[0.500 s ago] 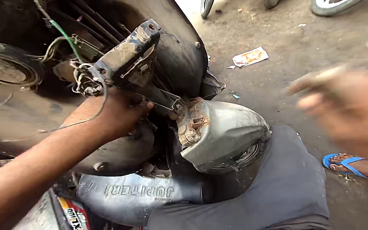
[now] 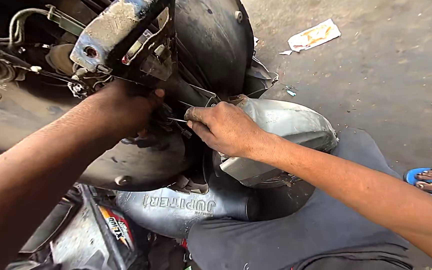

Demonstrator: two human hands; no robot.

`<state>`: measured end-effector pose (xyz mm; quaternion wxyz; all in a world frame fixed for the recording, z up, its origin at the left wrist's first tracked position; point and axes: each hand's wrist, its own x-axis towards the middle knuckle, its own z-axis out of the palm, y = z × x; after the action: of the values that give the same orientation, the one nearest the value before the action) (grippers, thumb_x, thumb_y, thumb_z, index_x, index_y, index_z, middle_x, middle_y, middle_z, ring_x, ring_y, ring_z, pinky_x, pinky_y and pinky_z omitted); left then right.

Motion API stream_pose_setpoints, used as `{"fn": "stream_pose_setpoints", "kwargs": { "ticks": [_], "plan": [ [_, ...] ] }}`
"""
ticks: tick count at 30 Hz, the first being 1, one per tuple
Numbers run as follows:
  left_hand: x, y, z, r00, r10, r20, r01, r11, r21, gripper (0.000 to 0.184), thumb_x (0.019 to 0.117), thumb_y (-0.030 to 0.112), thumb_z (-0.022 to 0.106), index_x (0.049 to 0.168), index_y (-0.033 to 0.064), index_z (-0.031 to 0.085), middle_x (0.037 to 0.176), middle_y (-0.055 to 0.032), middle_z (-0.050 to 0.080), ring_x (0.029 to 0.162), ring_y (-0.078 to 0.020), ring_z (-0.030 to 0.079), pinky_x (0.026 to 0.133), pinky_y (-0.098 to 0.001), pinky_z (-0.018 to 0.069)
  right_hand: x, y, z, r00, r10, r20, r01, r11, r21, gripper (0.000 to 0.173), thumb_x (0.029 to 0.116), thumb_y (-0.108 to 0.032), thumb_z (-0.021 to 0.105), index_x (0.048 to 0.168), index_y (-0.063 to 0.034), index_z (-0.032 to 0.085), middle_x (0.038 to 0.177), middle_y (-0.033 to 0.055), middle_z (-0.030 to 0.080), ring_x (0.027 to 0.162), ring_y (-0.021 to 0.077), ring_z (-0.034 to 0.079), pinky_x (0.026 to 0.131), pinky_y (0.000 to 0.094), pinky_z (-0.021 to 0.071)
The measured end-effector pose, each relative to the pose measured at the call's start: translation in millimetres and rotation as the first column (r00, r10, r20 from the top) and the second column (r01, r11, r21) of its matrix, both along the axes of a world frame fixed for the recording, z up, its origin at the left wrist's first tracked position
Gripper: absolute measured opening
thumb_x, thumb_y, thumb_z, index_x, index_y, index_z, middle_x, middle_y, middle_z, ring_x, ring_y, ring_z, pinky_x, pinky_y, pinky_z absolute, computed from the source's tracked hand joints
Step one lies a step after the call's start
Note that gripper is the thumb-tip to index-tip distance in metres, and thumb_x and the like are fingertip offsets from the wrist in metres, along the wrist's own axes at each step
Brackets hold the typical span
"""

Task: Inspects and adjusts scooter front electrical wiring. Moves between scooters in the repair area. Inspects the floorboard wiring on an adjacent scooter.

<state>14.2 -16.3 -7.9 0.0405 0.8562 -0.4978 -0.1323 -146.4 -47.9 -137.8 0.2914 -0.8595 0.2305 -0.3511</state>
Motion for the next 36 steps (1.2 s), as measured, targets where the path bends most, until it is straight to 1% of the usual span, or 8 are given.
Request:
{"fn": "stream_pose_setpoints", "kwargs": {
  "ticks": [5, 9, 15, 19, 22, 30, 33, 36],
  "plan": [
    [-3.6, -1.0, 0.3, 1.000, 0.007, 0.021, -0.008, 1.000, 0.022, 0.040, 0.1095, 0.042, 0.045, 0.105, 0.0065, 0.064, 0.070, -0.0098, 0.052, 0.052, -0.0180, 0.045, 0.050, -0.0380, 0.0416, 7.3, 5.8, -4.9, 0.999, 0.010, 0.042, -0.012, 0.998, 0.054, 0.026, 0.1070, -0.024, 0.050, 0.113, -0.0122, 0.072, 0.078, 0.0022, 0.070, 0.073, 0.0187, 0.069, 0.066, 0.0430, 0.0555],
    [-3.7, -1.5, 0.0, 1.000, -0.009, 0.012, 0.009, 1.000, 0.024, 0.038, 0.1100, 0.040, 0.044, 0.105, 0.0075, 0.064, 0.071, -0.0091, 0.054, 0.050, -0.0159, 0.045, 0.048, -0.0348, 0.0415, 10.6, 6.9, -5.5, 0.991, 0.069, 0.112, -0.094, 0.966, 0.239, 0.024, 0.1076, -0.018, 0.049, 0.108, -0.0069, 0.071, 0.081, 0.0022, 0.070, 0.076, 0.0150, 0.069, 0.073, 0.0390, 0.0569],
    [-2.3, -1.6, -0.2, 1.000, 0.014, 0.020, -0.015, 1.000, 0.025, 0.041, 0.1096, 0.043, 0.044, 0.106, 0.0073, 0.065, 0.074, -0.0101, 0.056, 0.053, -0.0166, 0.046, 0.050, -0.0359, 0.0420, 11.9, 11.5, 2.8, 0.980, 0.066, 0.187, -0.149, 0.865, 0.479, 0.028, 0.1085, -0.015, 0.046, 0.105, -0.0051, 0.072, 0.075, 0.0017, 0.066, 0.068, 0.0117, 0.064, 0.065, 0.0326, 0.0529],
    [2.5, -2.3, -2.0, 1.000, 0.011, 0.017, -0.011, 1.000, 0.009, 0.042, 0.1088, 0.045, 0.045, 0.102, 0.0083, 0.066, 0.072, -0.0092, 0.055, 0.051, -0.0161, 0.046, 0.049, -0.0357, 0.0422, 17.3, 11.6, -0.1, 0.974, 0.035, 0.225, -0.142, 0.866, 0.480, 0.026, 0.1071, -0.014, 0.048, 0.108, -0.0049, 0.072, 0.075, 0.0023, 0.063, 0.067, 0.0122, 0.061, 0.063, 0.0331, 0.0514],
    [1.2, -1.8, -1.8, 1.000, 0.025, 0.012, -0.025, 1.000, 0.003, 0.041, 0.1083, 0.045, 0.046, 0.100, 0.0090, 0.065, 0.070, -0.0082, 0.054, 0.050, -0.0154, 0.044, 0.048, -0.0352, 0.0409, 20.7, 9.5, -2.9, 0.964, 0.033, 0.265, -0.160, 0.867, 0.471, 0.026, 0.1066, -0.013, 0.049, 0.104, -0.0058, 0.073, 0.076, 0.0017, 0.063, 0.067, 0.0111, 0.059, 0.063, 0.0322, 0.0496],
    [3.8, 5.1, 0.1, 0.998, -0.022, -0.058, 0.017, 0.996, -0.085, 0.036, 0.1062, 0.045, 0.051, 0.102, 0.0131, 0.067, 0.071, -0.0047, 0.056, 0.049, -0.0121, 0.044, 0.047, -0.0317, 0.0416, 23.0, 7.6, -11.1, 0.920, 0.060, 0.387, -0.206, 0.915, 0.348, 0.027, 0.1065, -0.010, 0.048, 0.106, -0.0030, 0.074, 0.077, 0.0023, 0.064, 0.068, 0.0100, 0.059, 0.064, 0.0305, 0.0487],
    [12.1, 19.5, -4.6, 0.982, -0.188, -0.018, 0.180, 0.961, -0.210, 0.038, 0.1052, 0.045, 0.054, 0.096, 0.0126, 0.070, 0.068, -0.0022, 0.057, 0.051, -0.0124, 0.047, 0.050, -0.0370, 0.0435, 23.3, 8.7, -13.1, 0.927, 0.054, 0.372, -0.188, 0.923, 0.334, 0.027, 0.1069, -0.011, 0.048, 0.109, -0.0038, 0.074, 0.080, 0.0032, 0.066, 0.071, 0.0112, 0.061, 0.066, 0.0319, 0.0506],
    [25.7, 37.3, -14.6, 0.913, -0.392, 0.115, 0.406, 0.841, -0.358, 0.033, 0.1034, 0.041, 0.055, 0.093, 0.0135, 0.070, 0.067, 0.0018, 0.059, 0.051, -0.0091, 0.051, 0.049, -0.0365, 0.0444, 23.3, 10.7, -10.8, 0.946, 0.062, 0.318, -0.168, 0.933, 0.318, 0.027, 0.1071, -0.013, 0.048, 0.112, -0.0035, 0.073, 0.080, 0.0048, 0.067, 0.070, 0.0142, 0.062, 0.066, 0.0364, 0.0531]
  ]
}}
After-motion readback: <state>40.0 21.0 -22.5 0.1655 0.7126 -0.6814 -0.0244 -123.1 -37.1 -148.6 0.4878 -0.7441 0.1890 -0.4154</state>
